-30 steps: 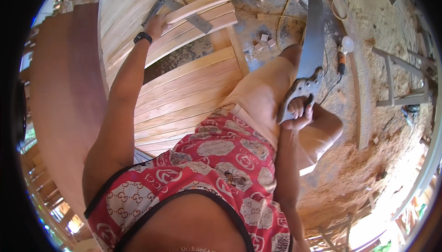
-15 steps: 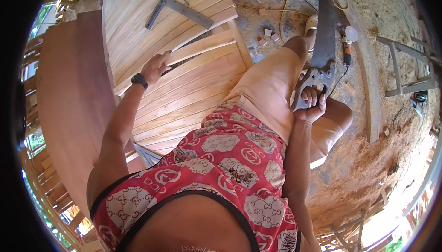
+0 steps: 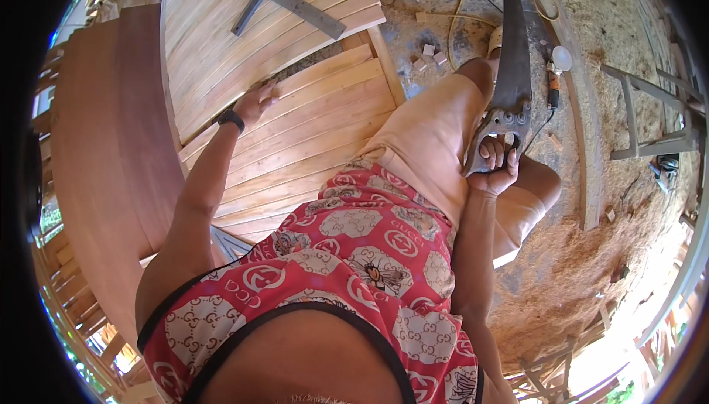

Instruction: Measuring and marking a piece of wood with a square and pencil, followed by cutting it with a hand saw.

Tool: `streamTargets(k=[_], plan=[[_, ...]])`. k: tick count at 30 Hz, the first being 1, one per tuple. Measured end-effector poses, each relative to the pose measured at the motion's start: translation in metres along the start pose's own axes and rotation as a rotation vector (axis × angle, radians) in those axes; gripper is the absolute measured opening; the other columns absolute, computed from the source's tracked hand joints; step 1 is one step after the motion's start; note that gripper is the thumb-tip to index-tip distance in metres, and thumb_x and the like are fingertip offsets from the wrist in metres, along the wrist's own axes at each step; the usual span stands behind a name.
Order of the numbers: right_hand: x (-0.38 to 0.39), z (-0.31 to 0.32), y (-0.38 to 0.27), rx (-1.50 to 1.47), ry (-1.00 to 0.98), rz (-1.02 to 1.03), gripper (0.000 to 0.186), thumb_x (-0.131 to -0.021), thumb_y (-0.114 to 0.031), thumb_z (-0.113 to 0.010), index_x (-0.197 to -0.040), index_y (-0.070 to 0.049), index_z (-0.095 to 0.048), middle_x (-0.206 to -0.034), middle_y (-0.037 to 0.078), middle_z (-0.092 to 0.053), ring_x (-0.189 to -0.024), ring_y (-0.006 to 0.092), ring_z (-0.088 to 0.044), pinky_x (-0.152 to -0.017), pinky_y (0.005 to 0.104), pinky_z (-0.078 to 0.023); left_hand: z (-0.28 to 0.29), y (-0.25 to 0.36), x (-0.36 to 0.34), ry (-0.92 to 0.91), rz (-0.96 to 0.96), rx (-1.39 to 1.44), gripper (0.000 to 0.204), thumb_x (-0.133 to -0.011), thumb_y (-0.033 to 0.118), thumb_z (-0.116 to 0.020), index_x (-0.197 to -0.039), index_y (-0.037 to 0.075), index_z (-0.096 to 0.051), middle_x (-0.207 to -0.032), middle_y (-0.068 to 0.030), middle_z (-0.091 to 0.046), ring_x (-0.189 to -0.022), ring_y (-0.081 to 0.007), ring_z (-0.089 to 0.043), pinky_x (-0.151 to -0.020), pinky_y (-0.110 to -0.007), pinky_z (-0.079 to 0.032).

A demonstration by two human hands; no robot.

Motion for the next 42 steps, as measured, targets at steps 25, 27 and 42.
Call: streamTargets(k=[25, 27, 42], plan=[[0.001, 0.016, -0.011, 0.384, 0.507, 0.324, 0.024, -0.086, -0.024, -0.064, -0.096, -0.004, -0.069, -0.079, 0.008, -0.07, -0.073, 0.021, -0.066, -0.068, 0.0391, -0.055, -0.036, 0.009, -0.03, 0.011, 0.279, -0.138, 0.083, -0.092, 0.08, -0.046, -0.143, 0.015, -0.057, -0.148, -0.0163, -0.057, -0.142, -0.0394, -0.045, -0.111, -0.066, -0.034], [0.005, 0.011, -0.009, 0.395, 0.524, 0.303, 0.025, -0.086, -0.025, -0.064, -0.097, -0.003, -0.069, -0.08, 0.008, -0.07, -0.074, 0.0212, -0.066, -0.069, 0.0393, -0.055, -0.031, 0.018, -0.027, -0.001, 0.297, -0.169, 0.092, -0.09, 0.084, -0.041, -0.147, 0.013, -0.053, -0.155, -0.0184, -0.049, -0.146, -0.0413, -0.041, -0.117, -0.065, -0.028], [-0.003, 0.019, -0.017, 0.55, 0.559, 0.324, 0.031, -0.084, -0.027, -0.065, -0.103, -0.002, -0.068, -0.086, 0.01, -0.071, -0.076, 0.0226, -0.067, -0.072, 0.0408, -0.056, -0.011, 0.042, -0.001, 0.169, 0.385, -0.008, 0.092, -0.08, 0.089, -0.053, -0.134, 0.015, -0.066, -0.138, -0.0185, -0.062, -0.139, -0.0336, -0.049, -0.116, -0.051, -0.028]])
Point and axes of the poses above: each hand's wrist, its own x-axis away from the middle knuckle, its own z-axis out of the back of the hand, y = z × x, the point moved 3 cm from there along -x, towards the middle knuckle
